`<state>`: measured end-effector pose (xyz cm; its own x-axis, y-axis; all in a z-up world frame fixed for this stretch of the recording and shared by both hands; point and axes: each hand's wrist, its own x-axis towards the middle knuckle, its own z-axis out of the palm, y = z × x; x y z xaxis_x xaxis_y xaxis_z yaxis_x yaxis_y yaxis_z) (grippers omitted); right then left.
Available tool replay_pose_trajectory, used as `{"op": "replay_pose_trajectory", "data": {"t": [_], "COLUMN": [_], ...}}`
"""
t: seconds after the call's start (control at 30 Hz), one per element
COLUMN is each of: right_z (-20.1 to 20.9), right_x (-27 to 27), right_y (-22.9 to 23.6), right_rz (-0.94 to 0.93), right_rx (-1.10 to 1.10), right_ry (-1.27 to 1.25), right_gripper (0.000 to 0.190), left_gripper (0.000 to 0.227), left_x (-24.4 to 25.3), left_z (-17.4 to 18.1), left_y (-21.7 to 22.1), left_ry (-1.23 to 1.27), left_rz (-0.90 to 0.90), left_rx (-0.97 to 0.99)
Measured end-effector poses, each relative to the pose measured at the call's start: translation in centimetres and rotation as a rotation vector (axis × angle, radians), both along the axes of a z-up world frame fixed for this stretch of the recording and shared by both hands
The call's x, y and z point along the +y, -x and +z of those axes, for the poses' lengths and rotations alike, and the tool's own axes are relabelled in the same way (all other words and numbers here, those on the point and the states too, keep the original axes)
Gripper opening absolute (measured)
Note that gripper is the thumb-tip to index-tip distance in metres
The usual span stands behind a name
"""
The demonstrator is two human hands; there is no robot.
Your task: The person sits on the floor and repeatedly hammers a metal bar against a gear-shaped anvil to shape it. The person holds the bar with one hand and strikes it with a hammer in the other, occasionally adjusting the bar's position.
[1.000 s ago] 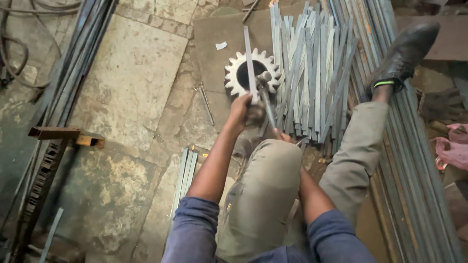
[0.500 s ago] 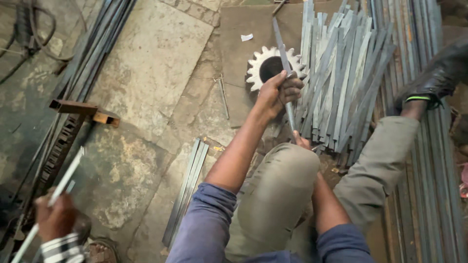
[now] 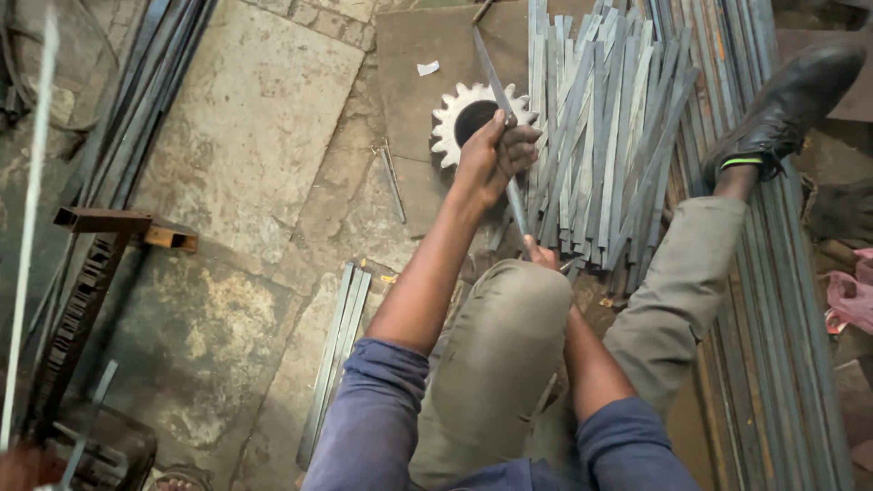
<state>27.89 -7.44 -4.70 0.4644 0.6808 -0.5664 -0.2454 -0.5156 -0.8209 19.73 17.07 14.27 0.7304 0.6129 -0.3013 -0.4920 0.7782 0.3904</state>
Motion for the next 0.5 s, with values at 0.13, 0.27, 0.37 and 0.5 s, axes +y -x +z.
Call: {"op": "replay_pose_trajectory", "data": {"t": [0.13, 0.27, 0.37, 0.5], "right_z": [-0.1, -0.2, -0.3, -0.1], "right_x": [0.0, 0.1, -0.2, -0.2], "right_y": [-0.3, -0.3, -0.3, -0.3], "right_rz": [0.013, 0.007, -0.009, -0.003], "right_rx": [0.055, 0.006, 0.060, 0.046], "right_ry": [0.037, 0.089, 0.097, 0.080], "right_gripper": [0.059, 0.060, 0.060, 0.057], "left_gripper": [0.029, 0.029, 0.028, 0.037], "left_x": [0.8, 1.0, 1.1, 1.2], "left_z": [-0.3, 0.1, 0.7, 1.7], "left_y": [-0.6, -0.6, -0.5, -0.5], "left_ry": [0.012, 0.017, 0.043, -0.094], "left_rz": [0.027, 0.024, 0.028, 0.025], "left_rx": [-0.086, -0.119, -0.060, 0.049]}}
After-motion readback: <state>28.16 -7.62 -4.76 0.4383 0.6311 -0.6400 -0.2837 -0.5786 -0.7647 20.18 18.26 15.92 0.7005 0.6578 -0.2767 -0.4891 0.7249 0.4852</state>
